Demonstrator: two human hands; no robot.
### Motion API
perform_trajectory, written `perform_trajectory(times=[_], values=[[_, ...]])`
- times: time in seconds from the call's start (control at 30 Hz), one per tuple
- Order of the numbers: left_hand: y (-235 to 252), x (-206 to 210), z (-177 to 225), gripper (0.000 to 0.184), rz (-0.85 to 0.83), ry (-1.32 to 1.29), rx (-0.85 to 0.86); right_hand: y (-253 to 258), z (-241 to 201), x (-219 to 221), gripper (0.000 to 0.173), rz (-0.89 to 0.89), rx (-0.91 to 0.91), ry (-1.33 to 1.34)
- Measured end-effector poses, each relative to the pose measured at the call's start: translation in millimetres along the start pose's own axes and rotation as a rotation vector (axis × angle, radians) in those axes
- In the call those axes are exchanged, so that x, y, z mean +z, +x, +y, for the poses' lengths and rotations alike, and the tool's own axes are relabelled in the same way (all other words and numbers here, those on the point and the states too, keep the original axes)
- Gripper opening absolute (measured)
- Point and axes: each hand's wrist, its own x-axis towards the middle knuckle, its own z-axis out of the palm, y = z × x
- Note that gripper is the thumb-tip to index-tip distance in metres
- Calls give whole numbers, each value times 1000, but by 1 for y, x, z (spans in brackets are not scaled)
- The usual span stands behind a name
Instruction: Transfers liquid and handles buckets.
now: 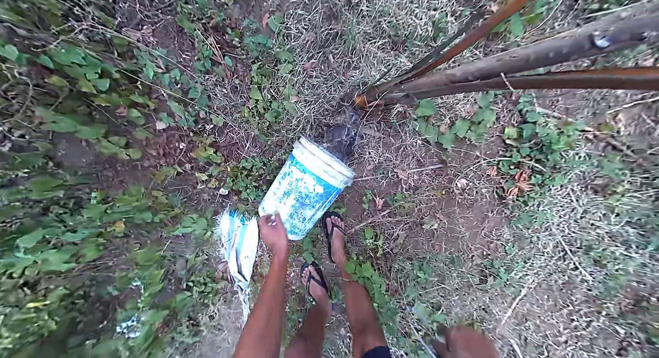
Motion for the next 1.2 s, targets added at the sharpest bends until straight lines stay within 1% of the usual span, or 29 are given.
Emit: perform_trajectory(times=[0.03,0.07,0.1,0.13,0.2,0.27,0.33,0.37,0.43,0.5,0.53,0.63,0.7,0.83,0.93,1.0,1.07,1.2], values=[[-5,-5,-24,50,48,-54,-110,34,-11,-18,56,62,-30,-59],[-8,-9,-45,53,48,-103,-230,66,-26,-38,56,110,-52,-124],[-11,-11,-63,57,17,-151,-331,93,-45,-63,56,137,-67,-188],[-11,-11,-78,60,-30,-186,-394,116,-68,-92,56,159,-80,-227],[-11,-6,-96,58,-140,-250,-420,149,-114,-147,57,218,-109,-236],[-5,2,-94,51,-221,-342,-400,186,-149,-191,62,316,-126,-197],[-4,7,-90,45,-219,-397,-412,223,-167,-214,69,391,-109,-106],[-2,11,-89,42,-188,-421,-423,240,-172,-221,75,424,-96,-71],[3,15,-89,41,-121,-445,-432,265,-177,-229,81,465,-78,-14],[8,16,-94,52,-97,-456,-464,278,-176,-229,84,481,-83,20],[11,17,-99,55,-108,-455,-481,278,-175,-229,84,472,-89,24],[22,23,-108,44,-173,-423,-456,276,-171,-236,77,392,-138,15],[21,26,-110,40,-186,-411,-419,283,-163,-236,73,341,-181,19],[17,23,-108,35,-221,-406,-379,297,-155,-234,71,332,-238,-12],[17,16,-88,31,-216,-365,-299,275,-154,-239,60,341,-271,-79],[20,12,-71,30,-197,-343,-234,261,-135,-232,51,439,-356,-76],[25,6,-52,30,-180,-312,-182,253,-113,-224,47,541,-440,-14],[34,-5,-3,29,-159,-242,-54,241,-78,-215,46,573,-450,181]])
